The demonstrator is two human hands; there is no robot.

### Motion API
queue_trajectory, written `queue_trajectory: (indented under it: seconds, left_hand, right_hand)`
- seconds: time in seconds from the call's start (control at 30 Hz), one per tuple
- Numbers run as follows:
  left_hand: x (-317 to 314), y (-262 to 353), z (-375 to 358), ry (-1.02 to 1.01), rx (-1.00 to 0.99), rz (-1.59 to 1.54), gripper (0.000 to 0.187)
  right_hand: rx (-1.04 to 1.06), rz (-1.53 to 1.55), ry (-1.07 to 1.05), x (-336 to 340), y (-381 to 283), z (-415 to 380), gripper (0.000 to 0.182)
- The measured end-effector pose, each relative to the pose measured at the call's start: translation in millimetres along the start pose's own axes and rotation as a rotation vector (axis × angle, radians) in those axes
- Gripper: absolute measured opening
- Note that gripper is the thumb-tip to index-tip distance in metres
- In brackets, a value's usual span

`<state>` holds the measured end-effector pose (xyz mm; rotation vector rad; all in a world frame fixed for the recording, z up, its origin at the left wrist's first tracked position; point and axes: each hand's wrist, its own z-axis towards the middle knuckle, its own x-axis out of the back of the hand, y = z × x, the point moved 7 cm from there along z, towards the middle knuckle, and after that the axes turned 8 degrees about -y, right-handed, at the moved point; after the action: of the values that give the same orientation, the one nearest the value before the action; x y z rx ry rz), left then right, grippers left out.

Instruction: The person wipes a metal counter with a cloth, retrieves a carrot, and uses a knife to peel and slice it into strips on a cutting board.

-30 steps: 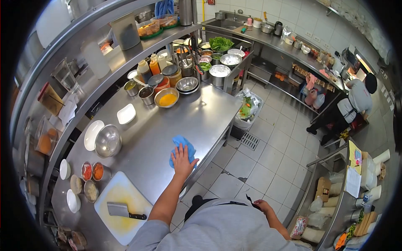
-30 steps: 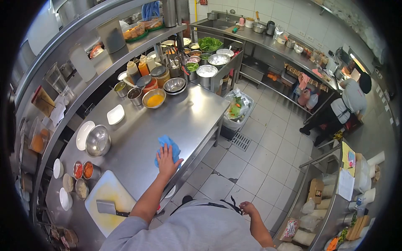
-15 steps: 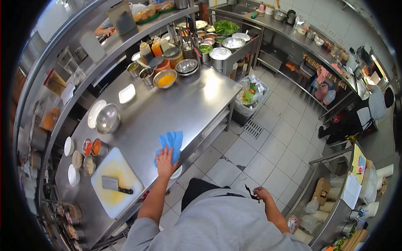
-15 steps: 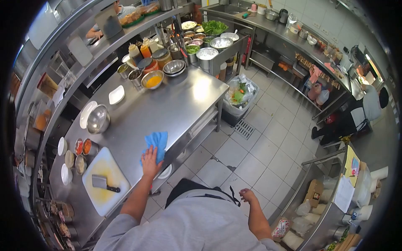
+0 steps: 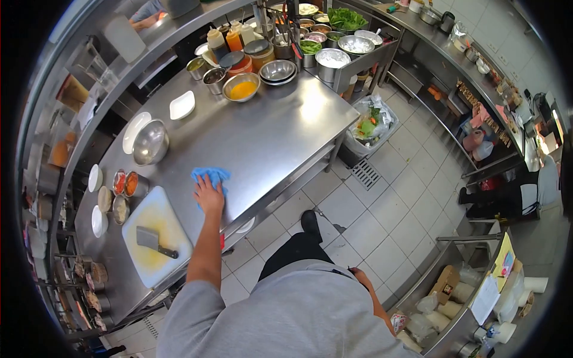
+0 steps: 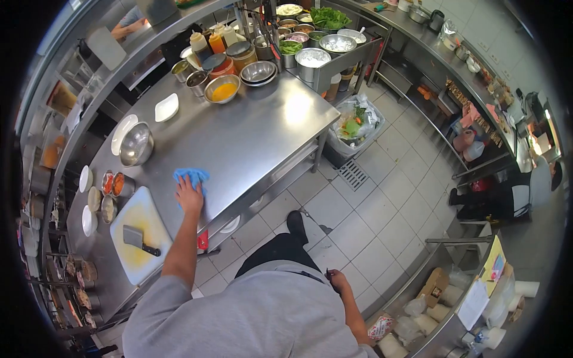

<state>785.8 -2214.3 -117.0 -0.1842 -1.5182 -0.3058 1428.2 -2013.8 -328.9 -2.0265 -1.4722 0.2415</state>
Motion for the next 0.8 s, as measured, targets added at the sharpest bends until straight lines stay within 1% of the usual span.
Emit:
queue_trajectory:
  seconds: [0.03,0.07,0.1,0.13,0.2,0.23,0.27,0.33,0.37,0.4,0.43,0.47,0.5,0.53,0.57,0.6,0.67,0.7,0.73,0.77,0.8]
  left_hand:
    - [-3.5,8.3,22.2,-0.010,0.002,-0.007,0.063]
    - [-5.4,13.8,46.1,0.005,0.092,-0.018,0.063]
    - [-9.1,24.3,67.7,0.017,0.181,-0.029,0.063]
    - [-10.0,45.6,87.7,0.007,0.180,-0.041,0.063]
    - [-7.1,77.5,122.7,-0.016,0.324,-0.088,0.063]
    - [-13.7,102.4,142.2,-0.038,0.309,-0.076,0.062]
    - [-20.4,128.8,159.7,-0.058,0.298,-0.063,0.062]
    - [-36.7,197.4,184.8,-0.053,0.171,-0.071,0.060]
    - [-50.8,237.6,193.1,-0.008,0.059,-0.044,0.058]
    - [-50.8,280.7,195.6,-0.072,0.011,-0.035,0.059]
    - [-40.8,327.5,186.1,-0.111,-0.075,-0.022,0.059]
    - [-55.8,370.6,183.7,-0.094,-0.183,-0.005,0.056]
    - [-41.4,412.1,162.5,-0.092,-0.294,-0.120,0.053]
    - [-25.4,447.5,143.1,-0.179,-0.384,-0.155,0.052]
    - [-36.6,479.1,122.5,-0.144,-0.546,-0.159,0.050]
    - [-36.2,503.8,99.3,-0.167,-0.643,-0.190,0.047]
    - [-37.6,533.5,54.3,-0.142,-0.784,-0.208,0.042]
    - [-41.8,536.8,39.8,-0.135,-0.824,-0.286,0.040]
    - [-42.7,534.4,30.2,-0.121,-0.858,-0.363,0.039]
    - [-39.1,523.2,27.0,-0.101,-0.819,-0.361,0.039]
    - [-35.5,512.2,18.3,-0.095,-0.866,-0.386,0.038]
  right_hand:
    - [0.013,-0.063,0.000,2.8,19.6,18.3,0.032]
    - [0.029,-0.124,0.004,7.5,31.8,33.4,0.034]
    - [0.102,-0.116,0.020,14.5,34.6,39.1,0.034]
    - [0.093,-0.123,0.031,27.0,30.6,36.1,0.034]
    - [-0.045,-0.047,0.051,54.2,24.5,27.4,0.032]
    - [-0.016,-0.206,0.053,69.2,29.1,33.8,0.030]
    - [-0.022,-0.225,0.052,86.4,5.1,24.9,0.030]
    - [-0.119,-0.001,0.047,118.0,-43.5,0.3,0.026]
    - [-0.148,0.111,0.045,129.5,-32.8,9.4,0.023]
    - [-0.150,0.093,0.034,143.0,-39.7,14.6,0.023]
    - [-0.210,0.154,0.083,157.6,-42.6,18.6,0.025]
    - [-0.268,0.215,0.133,170.4,-46.8,21.8,0.027]
    - [-0.274,0.230,0.130,180.7,-62.3,26.6,0.032]
    - [-0.276,0.212,0.121,187.9,-74.5,36.3,0.032]
    - [-0.240,0.227,0.109,192.5,-87.8,45.4,0.033]
    - [-0.204,0.244,0.097,195.9,-100.3,52.5,0.034]
    - [-0.159,0.226,0.055,196.9,-126.7,66.8,0.036]
    - [-0.123,0.173,0.007,195.3,-141.0,77.1,0.038]
    - [-0.085,0.113,-0.043,193.5,-152.6,86.5,0.039]
    - [-0.048,0.063,-0.090,191.0,-159.9,95.4,0.041]
    - [-0.034,0.027,-0.113,191.4,-163.4,101.6,0.041]
